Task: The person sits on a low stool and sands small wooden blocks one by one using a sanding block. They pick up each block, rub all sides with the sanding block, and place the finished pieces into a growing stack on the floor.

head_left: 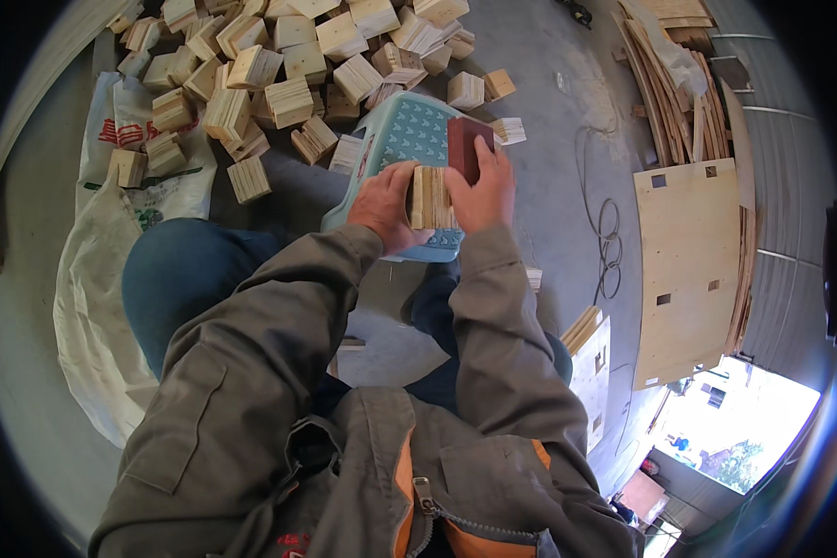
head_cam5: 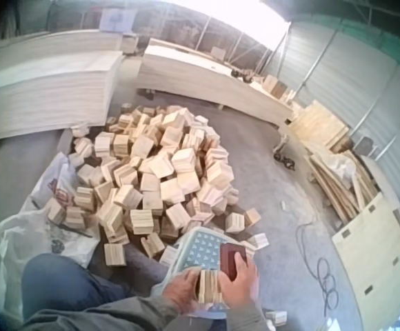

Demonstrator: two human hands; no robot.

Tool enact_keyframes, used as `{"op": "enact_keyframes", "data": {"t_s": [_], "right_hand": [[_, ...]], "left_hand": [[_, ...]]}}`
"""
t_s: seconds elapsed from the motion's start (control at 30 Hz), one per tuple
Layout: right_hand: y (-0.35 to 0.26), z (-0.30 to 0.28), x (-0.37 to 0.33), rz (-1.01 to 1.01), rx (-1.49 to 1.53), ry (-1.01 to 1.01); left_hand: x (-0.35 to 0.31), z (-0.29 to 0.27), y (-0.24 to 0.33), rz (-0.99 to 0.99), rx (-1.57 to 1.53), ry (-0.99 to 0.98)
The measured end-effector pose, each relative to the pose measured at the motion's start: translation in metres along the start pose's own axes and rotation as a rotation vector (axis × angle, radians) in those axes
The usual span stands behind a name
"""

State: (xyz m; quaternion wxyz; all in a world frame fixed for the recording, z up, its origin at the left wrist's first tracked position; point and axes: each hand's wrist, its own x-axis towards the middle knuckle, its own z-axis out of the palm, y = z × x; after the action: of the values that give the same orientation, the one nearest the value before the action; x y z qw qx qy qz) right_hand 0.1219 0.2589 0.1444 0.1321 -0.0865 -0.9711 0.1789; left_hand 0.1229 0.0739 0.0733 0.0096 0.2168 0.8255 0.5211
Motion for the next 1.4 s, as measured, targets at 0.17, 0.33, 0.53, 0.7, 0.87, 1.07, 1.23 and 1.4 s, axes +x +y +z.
{"op": "enact_keyframes", "data": {"t_s": [0.17,0.33,0.53,0.7,0.87,1.07,1.23,1.4], "right_hand": [[-0.013,-0.027,-0.099,-0.018,0.015,0.028],[-0.017,-0.038,-0.147,0.034,0.114,0.02],[-0.002,-0.025,-0.11,0.059,0.225,0.059],[0.025,-0.009,-0.01,0.238,0.694,-0.13],[0.026,-0.012,0.028,0.477,1.177,-0.27],[0.029,-0.026,-0.042,0.6,1.214,-0.228],[0.036,-0.042,-0.118,0.676,1.155,-0.206],[0.03,-0.043,-0.131,0.679,1.197,-0.148]], "left_hand": [[0.001,0.001,-0.004,0.014,0.004,0.005],[0.003,-0.001,-0.004,0.027,-0.009,-0.004],[0.002,0.0,-0.004,0.023,-0.015,0.002],[0.001,-0.003,-0.003,0.009,-0.009,-0.026],[0.0,-0.002,-0.001,0.003,0.011,-0.029],[-0.001,-0.001,-0.005,0.028,0.021,-0.006],[0.001,0.001,-0.005,0.044,0.03,-0.002],[0.004,0.003,-0.006,0.041,0.008,-0.003]]}}
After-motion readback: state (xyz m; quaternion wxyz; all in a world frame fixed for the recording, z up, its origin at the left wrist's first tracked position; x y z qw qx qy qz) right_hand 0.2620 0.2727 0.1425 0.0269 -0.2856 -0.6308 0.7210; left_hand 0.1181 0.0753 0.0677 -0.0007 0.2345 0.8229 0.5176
